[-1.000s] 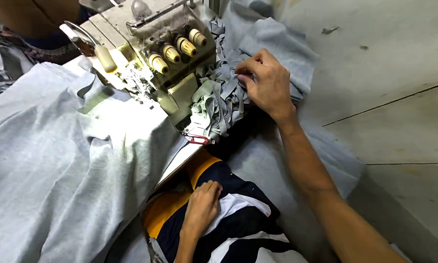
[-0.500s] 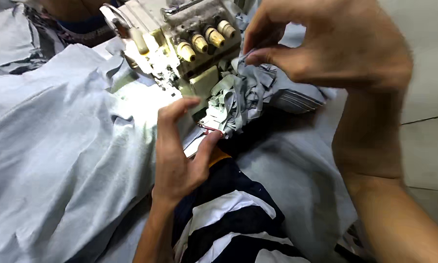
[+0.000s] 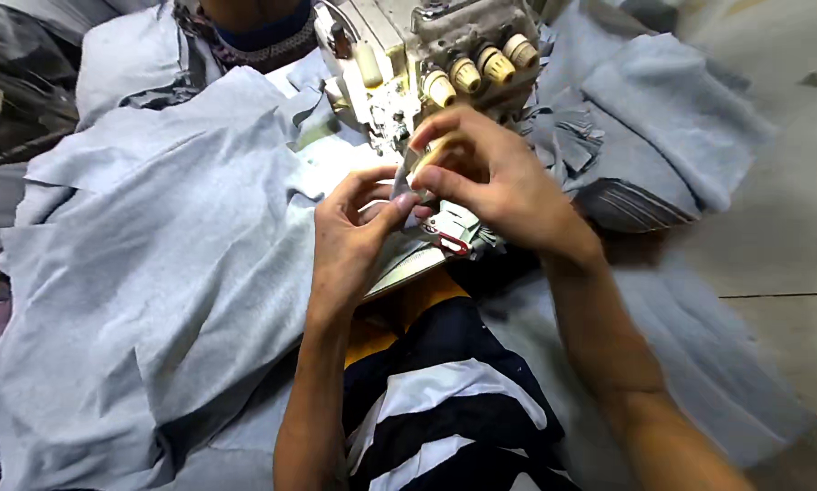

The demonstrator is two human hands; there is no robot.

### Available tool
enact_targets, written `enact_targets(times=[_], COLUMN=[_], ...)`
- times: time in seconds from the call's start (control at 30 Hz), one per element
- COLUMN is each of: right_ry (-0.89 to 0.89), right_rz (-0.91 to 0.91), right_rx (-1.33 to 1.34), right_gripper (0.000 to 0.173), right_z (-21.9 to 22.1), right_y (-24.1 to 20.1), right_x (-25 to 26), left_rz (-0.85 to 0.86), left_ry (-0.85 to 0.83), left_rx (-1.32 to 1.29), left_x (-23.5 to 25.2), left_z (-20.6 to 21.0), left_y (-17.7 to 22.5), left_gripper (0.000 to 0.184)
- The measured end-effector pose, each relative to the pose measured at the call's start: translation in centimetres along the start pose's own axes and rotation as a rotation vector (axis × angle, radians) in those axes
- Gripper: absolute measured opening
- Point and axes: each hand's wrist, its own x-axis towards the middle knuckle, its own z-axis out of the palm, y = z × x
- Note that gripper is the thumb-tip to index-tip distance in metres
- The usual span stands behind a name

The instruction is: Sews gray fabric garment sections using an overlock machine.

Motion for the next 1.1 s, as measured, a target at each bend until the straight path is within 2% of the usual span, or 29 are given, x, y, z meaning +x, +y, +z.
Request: enact_targets(times=[0.1, 0.17, 0.23, 0.3, 0.4, 0.53, 0.6, 0.7, 0.83, 0.93, 1.1], right_ry=[0.081, 0.152, 0.244, 0.302, 0.338, 0.360, 0.322, 0.286, 0.316, 0.347, 0.238], right_rz=[0.161, 0.165, 0.152, 0.140, 0.174, 0.218, 0.265, 0.266, 0.214, 0.251, 0.265], right_rx=[0.258, 0.323, 0.333, 0.358, 0.393, 0.249, 0.051, -0.257, -0.218, -0.242, -0.176], right_gripper=[0.036, 0.031, 0.017, 0.011, 0.014, 0.013, 0.015, 0.022, 0.017, 0.020, 0.021], right_z=[4.2, 6.7, 8.4, 9.0, 8.9, 8.9, 8.6, 7.4, 6.3, 6.1, 5.2], right_y=[2.7, 3.8, 4.1, 4.1, 4.6, 5.8, 6.4, 6.6, 6.4, 7.1, 7.9], right_x=[-2.7, -3.6, -4.2, -4.8, -5.5, -6.4, -7.1, -7.7, -6.2, -4.4, -2.9], left_rz=[-0.037, -0.035, -0.024, 0.008, 0.028, 0.074, 0.130, 0.182, 0.250, 0.258, 0.196], left_ry=[0.106, 0.136, 0.149, 0.153, 0.119, 0.083, 0.046, 0.006, -0.034, -0.119, -0.435], left_rx=[-0.075, -0.106, -0.108, -0.072, 0.065, 0.383, 0.518, 0.582, 0.756, 0.741, 0.415], left_x=[-0.1, 0.1, 0.6, 1.6, 3.0, 5.1, 5.7, 5.8, 5.3, 5.3, 4.3], left_z=[-0.2, -0.2, -0.4, -0.9, -2.1, -3.4, -4.1, -4.5, -5.1, -6.5, -11.3], left_y=[-0.9, -1.0, -1.0, -1.1, -1.1, -0.7, -0.6, -0.3, -0.1, 0.1, 1.1], left_gripper=[0.028, 0.024, 0.021, 0.025, 0.042, 0.048, 0.039, 0.021, 0.011, 0.010, 0.009])
